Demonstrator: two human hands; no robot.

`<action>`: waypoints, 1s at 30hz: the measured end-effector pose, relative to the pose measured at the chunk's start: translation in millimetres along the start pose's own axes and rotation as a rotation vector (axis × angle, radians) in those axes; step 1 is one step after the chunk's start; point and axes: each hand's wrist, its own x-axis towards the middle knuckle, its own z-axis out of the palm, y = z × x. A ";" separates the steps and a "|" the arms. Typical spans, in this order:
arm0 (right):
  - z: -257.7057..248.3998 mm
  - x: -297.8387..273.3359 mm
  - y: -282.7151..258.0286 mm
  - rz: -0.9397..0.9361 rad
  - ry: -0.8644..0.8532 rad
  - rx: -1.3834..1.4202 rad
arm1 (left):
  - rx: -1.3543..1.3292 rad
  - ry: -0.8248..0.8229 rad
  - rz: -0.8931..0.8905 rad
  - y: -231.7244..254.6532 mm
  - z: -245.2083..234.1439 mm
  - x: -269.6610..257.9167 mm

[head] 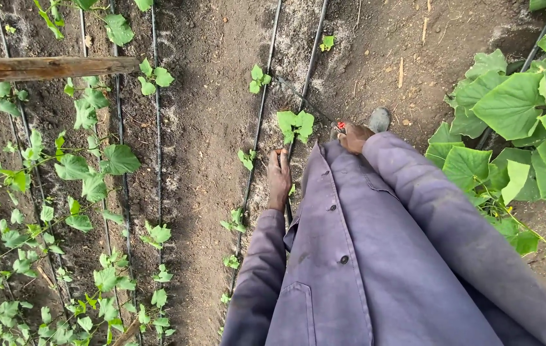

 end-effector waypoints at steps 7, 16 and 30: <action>-0.9 -20.9 4.9 0.060 0.020 0.050 | -0.033 -0.071 -0.008 -14.2 -5.0 20.6; -10.0 -90.0 48.8 0.320 0.091 0.196 | -0.018 -0.165 0.067 -8.2 -6.8 32.7; 38.3 -26.0 51.9 0.401 0.161 0.005 | -0.161 -0.135 0.181 96.4 -73.1 -7.0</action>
